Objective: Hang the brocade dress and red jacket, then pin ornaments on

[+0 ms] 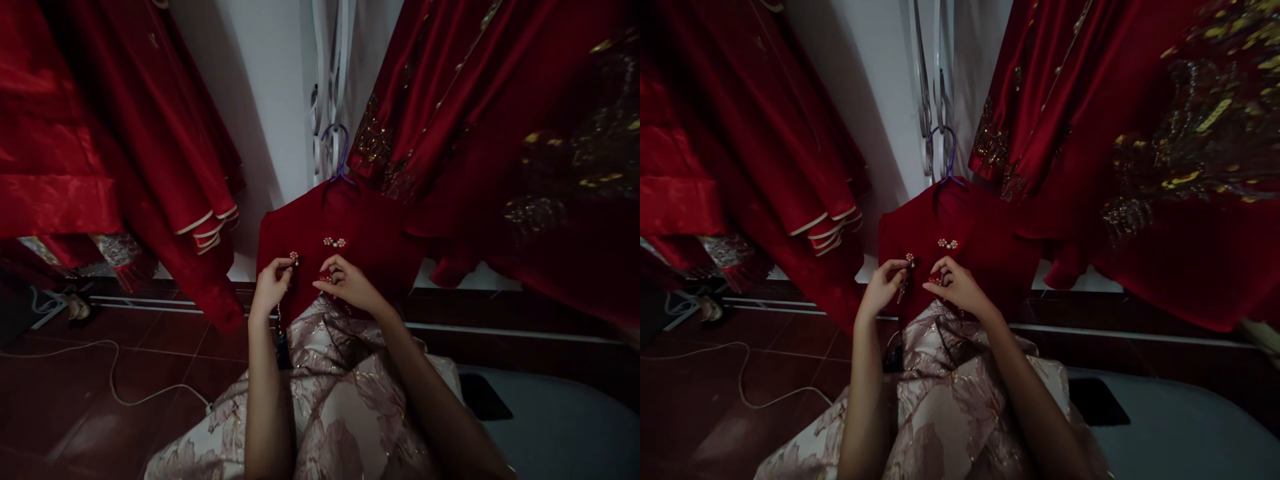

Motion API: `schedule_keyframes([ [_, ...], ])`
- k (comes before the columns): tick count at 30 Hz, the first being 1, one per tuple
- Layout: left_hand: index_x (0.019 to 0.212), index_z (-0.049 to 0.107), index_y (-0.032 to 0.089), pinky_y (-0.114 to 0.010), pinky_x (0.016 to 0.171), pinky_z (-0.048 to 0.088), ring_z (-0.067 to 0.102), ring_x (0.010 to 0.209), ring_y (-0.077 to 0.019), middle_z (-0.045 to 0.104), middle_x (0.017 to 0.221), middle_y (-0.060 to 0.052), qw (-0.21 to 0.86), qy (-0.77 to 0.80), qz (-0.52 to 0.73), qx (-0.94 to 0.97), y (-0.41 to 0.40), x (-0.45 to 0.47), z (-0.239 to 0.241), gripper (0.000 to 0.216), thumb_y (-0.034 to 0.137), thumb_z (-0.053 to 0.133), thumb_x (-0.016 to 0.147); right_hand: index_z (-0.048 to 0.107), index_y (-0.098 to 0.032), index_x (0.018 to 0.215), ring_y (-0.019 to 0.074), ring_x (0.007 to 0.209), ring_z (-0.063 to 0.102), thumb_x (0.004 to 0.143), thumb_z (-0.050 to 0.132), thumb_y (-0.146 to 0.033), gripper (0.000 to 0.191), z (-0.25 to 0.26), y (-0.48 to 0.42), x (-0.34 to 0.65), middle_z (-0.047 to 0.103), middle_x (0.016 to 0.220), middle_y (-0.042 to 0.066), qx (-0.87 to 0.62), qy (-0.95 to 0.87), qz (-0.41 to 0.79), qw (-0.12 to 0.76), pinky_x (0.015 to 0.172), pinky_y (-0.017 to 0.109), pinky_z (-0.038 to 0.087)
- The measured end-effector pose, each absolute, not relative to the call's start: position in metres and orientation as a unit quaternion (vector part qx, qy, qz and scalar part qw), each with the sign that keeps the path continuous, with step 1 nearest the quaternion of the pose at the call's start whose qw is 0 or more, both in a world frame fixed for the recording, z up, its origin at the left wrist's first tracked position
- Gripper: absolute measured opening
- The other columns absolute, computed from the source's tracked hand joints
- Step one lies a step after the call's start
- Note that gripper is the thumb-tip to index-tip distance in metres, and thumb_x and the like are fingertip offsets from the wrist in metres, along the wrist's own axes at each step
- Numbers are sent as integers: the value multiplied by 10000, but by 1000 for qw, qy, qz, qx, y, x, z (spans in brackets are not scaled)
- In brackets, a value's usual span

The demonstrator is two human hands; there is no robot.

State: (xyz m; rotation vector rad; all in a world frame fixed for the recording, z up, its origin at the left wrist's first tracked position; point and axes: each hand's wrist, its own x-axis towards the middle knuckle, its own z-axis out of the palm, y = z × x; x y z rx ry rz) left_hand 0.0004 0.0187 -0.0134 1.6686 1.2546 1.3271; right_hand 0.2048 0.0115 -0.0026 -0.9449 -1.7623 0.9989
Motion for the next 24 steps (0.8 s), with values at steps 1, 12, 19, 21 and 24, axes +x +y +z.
schedule_keyframes([
  [1, 989, 615, 177, -297, 721, 528, 627, 841, -158, 655, 1002, -80, 298, 487, 505, 647, 20, 4, -15, 224, 214, 533, 784, 490, -196, 883, 52, 507, 449, 663, 681, -410, 362, -3, 12, 204, 500, 730, -37, -389, -707, 387, 446, 439, 184, 399],
  [12, 1063, 571, 190, -361, 866, 469, 612, 943, -186, 630, 1080, -92, 184, 522, 451, 700, 19, 27, -16, 262, 208, 517, 807, 576, -203, 970, 120, 728, 559, 719, 637, -328, 287, -6, 21, 221, 554, 796, 11, -423, -743, 272, 442, 572, 224, 469],
  [19, 1066, 594, 188, -279, 749, 497, 634, 775, -132, 665, 1021, -69, 236, 512, 482, 670, 29, 27, -24, 305, 154, 540, 768, 540, -191, 1085, 119, 700, 617, 701, 651, -254, 404, -16, 25, 216, 620, 849, 38, -456, -667, 353, 472, 602, 251, 529],
  [21, 1053, 601, 172, -240, 688, 494, 625, 698, -106, 678, 960, -65, 267, 509, 505, 644, 33, 26, -26, 299, 149, 538, 762, 550, -190, 1061, 117, 695, 631, 709, 647, -247, 369, -14, 26, 211, 638, 799, 29, -451, -656, 367, 481, 650, 257, 536],
  [24, 988, 627, 145, -216, 707, 487, 634, 766, -112, 684, 920, -76, 296, 494, 542, 612, 37, 24, -28, 255, 146, 552, 745, 570, -181, 1022, 118, 713, 640, 701, 658, -262, 343, -9, 32, 199, 647, 782, 26, -431, -644, 363, 517, 701, 256, 534],
])
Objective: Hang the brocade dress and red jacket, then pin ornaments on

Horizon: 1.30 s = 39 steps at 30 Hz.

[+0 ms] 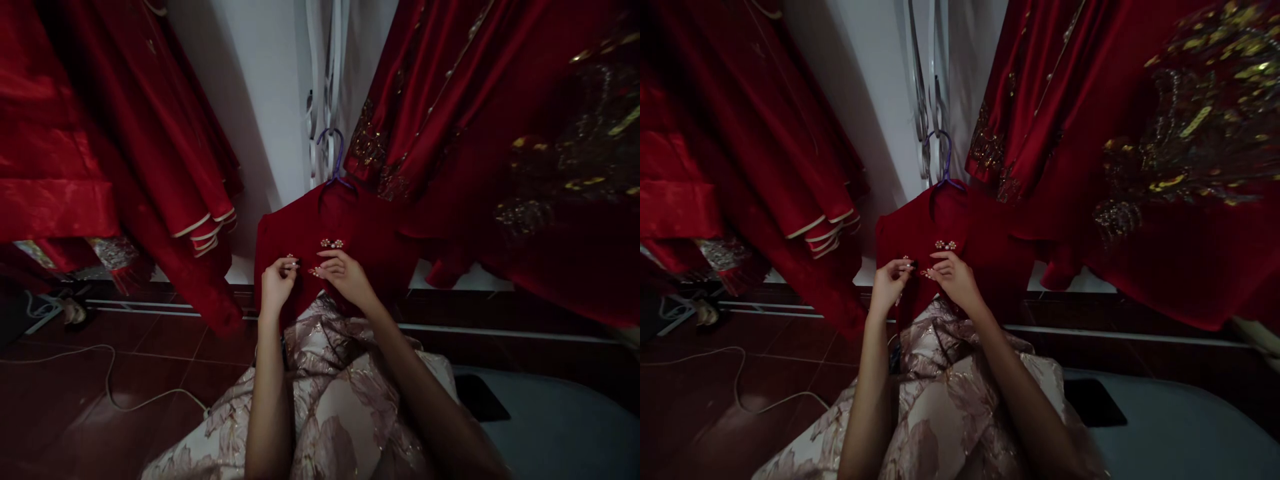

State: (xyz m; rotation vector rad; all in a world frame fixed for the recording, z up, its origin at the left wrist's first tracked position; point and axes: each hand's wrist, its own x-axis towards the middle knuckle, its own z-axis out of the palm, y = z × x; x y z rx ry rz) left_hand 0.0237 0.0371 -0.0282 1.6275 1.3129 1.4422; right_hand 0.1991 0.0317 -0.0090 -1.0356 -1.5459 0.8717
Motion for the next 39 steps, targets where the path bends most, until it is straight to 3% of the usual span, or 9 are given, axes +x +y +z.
schedule_keyframes([
  [5, 995, 631, 131, -227, 766, 486, 637, 878, -136, 675, 992, -101, 323, 462, 587, 581, 40, 24, -28, 289, 129, 574, 712, 602, -171, 982, 130, 730, 644, 682, 674, -268, 323, -4, 51, 176, 665, 784, 34, -412, -651, 338, 540, 702, 265, 539],
  [15, 945, 675, 103, -237, 706, 506, 646, 734, -136, 701, 890, -107, 315, 500, 598, 542, 40, 30, -27, 299, 270, 641, 699, 634, -170, 1008, 115, 738, 637, 741, 600, -222, 275, -4, 51, 161, 665, 810, 35, -406, -668, 286, 553, 689, 245, 553],
  [28, 913, 701, 145, -246, 713, 505, 662, 760, -152, 713, 876, -76, 264, 539, 564, 567, 37, 27, -26, 232, 252, 597, 735, 616, -194, 986, 116, 789, 581, 793, 507, -167, 224, -14, 46, 154, 597, 902, 42, -414, -695, 187, 557, 703, 243, 539],
  [39, 887, 688, 178, -227, 676, 472, 618, 688, -115, 697, 873, -54, 196, 555, 531, 610, 38, 26, -33, 208, 306, 600, 749, 571, -170, 826, 82, 560, 495, 704, 612, -205, 134, -9, 58, 161, 545, 772, 10, -484, -705, 122, 504, 605, 240, 466],
])
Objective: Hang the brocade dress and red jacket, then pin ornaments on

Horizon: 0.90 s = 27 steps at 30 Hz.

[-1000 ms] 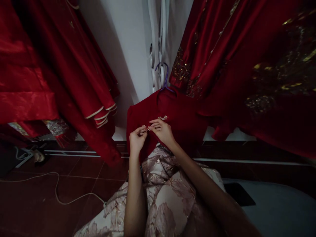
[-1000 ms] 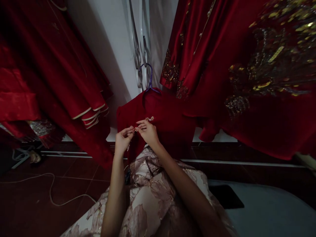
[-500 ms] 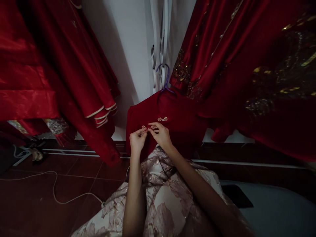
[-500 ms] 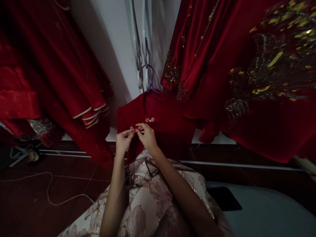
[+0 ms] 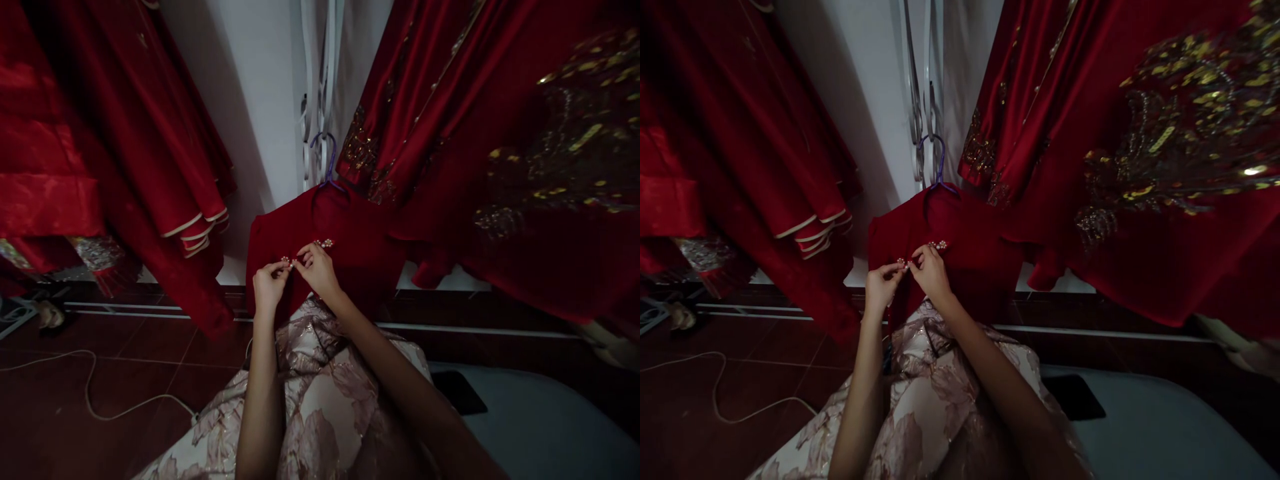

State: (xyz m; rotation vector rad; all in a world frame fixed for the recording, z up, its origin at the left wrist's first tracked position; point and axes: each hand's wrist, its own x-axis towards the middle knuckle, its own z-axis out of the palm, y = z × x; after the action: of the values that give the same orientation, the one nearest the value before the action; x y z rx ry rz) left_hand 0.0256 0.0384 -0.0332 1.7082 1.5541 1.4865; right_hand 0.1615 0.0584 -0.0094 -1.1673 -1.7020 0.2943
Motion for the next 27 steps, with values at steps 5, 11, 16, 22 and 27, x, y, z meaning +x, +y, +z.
schedule_keyframes([
  [5, 981, 616, 156, -203, 652, 466, 582, 657, -86, 665, 907, -62, 199, 536, 542, 616, 36, 21, -26, 281, 248, 625, 716, 598, -173, 786, 96, 567, 571, 700, 640, -265, 132, 5, 55, 179, 618, 697, 9, -495, -715, 213, 446, 563, 221, 469],
  [11, 826, 666, 164, -193, 580, 455, 604, 608, -114, 681, 730, -46, 305, 576, 455, 607, 23, -10, -24, 171, 164, 622, 661, 641, -167, 851, 117, 539, 613, 761, 588, -328, 192, 3, 26, 230, 667, 707, 43, -476, -705, 405, 334, 472, 228, 503],
  [16, 898, 695, 182, -188, 519, 434, 585, 517, -122, 659, 561, -16, 411, 581, 341, 614, 13, -21, -30, 325, 117, 671, 581, 654, -153, 916, 97, 544, 585, 711, 650, -349, 283, -15, 18, 252, 661, 726, 41, -468, -723, 444, 248, 449, 203, 494],
  [22, 1336, 398, 169, -172, 452, 370, 511, 409, -95, 631, 503, 24, 444, 581, 253, 633, 13, -12, -34, 691, 177, 606, 677, 648, -151, 960, 106, 634, 582, 722, 643, -325, 294, -32, 30, 254, 656, 764, 43, -483, -757, 376, 229, 543, 208, 478],
  [27, 1401, 242, 207, -203, 566, 413, 590, 499, -130, 665, 575, 23, 412, 646, 231, 600, 15, -9, -41, 1059, 78, 722, 466, 645, -142, 911, 127, 706, 601, 682, 677, -324, 293, -47, 36, 252, 666, 779, 48, -491, -763, 362, 211, 659, 241, 472],
])
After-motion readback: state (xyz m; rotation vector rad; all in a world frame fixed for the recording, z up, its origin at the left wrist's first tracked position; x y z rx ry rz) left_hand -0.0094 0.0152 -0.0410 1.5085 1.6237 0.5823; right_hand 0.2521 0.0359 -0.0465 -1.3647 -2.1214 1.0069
